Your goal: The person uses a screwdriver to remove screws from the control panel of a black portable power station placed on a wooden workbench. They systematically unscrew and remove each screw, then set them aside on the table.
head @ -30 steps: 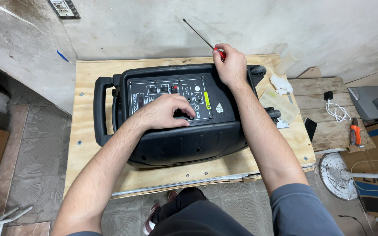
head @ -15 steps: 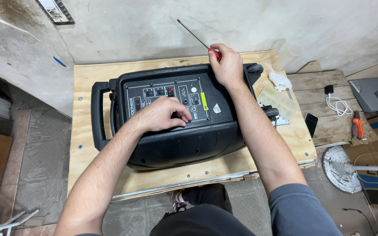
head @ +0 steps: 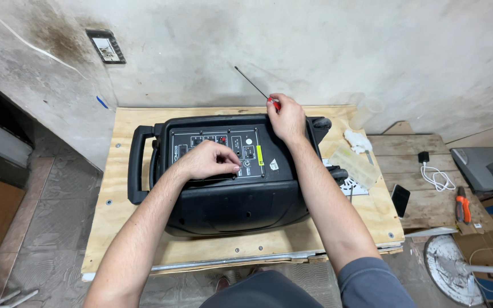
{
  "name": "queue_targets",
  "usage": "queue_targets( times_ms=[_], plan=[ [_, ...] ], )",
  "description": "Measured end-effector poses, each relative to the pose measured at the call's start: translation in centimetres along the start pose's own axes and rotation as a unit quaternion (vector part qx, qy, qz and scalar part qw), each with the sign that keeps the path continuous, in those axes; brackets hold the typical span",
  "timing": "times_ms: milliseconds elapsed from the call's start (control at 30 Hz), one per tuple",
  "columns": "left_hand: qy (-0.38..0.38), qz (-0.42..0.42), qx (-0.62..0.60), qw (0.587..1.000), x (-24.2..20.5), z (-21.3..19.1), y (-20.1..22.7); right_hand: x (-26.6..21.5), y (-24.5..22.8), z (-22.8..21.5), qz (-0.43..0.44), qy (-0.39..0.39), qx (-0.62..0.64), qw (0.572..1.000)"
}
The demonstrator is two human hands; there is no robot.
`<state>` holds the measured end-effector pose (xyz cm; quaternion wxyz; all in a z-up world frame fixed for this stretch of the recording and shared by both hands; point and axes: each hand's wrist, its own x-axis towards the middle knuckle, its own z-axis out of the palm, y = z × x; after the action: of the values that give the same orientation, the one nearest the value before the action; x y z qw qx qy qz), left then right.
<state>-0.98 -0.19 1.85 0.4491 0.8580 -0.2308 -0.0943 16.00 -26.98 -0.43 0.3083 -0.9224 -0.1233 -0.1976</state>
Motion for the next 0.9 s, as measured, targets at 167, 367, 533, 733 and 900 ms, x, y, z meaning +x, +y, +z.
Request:
queue_targets(
  times_ms=[167, 367, 533, 733, 900],
  plan=[
    [0.025, -0.046, -0.016, 0.999, -0.5, -0.4, 1.4, -0.7, -1.1, -0.1, 0.015, 0.000, 0.000, 1.000],
    [0.043, -0.068, -0.032, 0.996, -0.3, -0.6, 1.7, -0.9, -1.8, 0.6, -0.012, 0.006, 0.062, 0.998],
    [0.062, -0.068, -0.030, 0.995, -0.6, 0.0, 1.7, -1.3, -2.0, 1.0, -0.024, 0.027, 0.168, 0.985],
    [0.145, -0.040, -0.031, 0.988, 0.4, 0.0, 1.7, -2.1, -5.0, -4.7, -0.039, 0.123, 0.294, 0.947],
    [0.335, 0.018, 0.033, 0.942, 6.2, -0.2, -1.7, -0.2, -6.6, -8.7, -0.119, 0.188, 0.325, 0.919]
  ],
)
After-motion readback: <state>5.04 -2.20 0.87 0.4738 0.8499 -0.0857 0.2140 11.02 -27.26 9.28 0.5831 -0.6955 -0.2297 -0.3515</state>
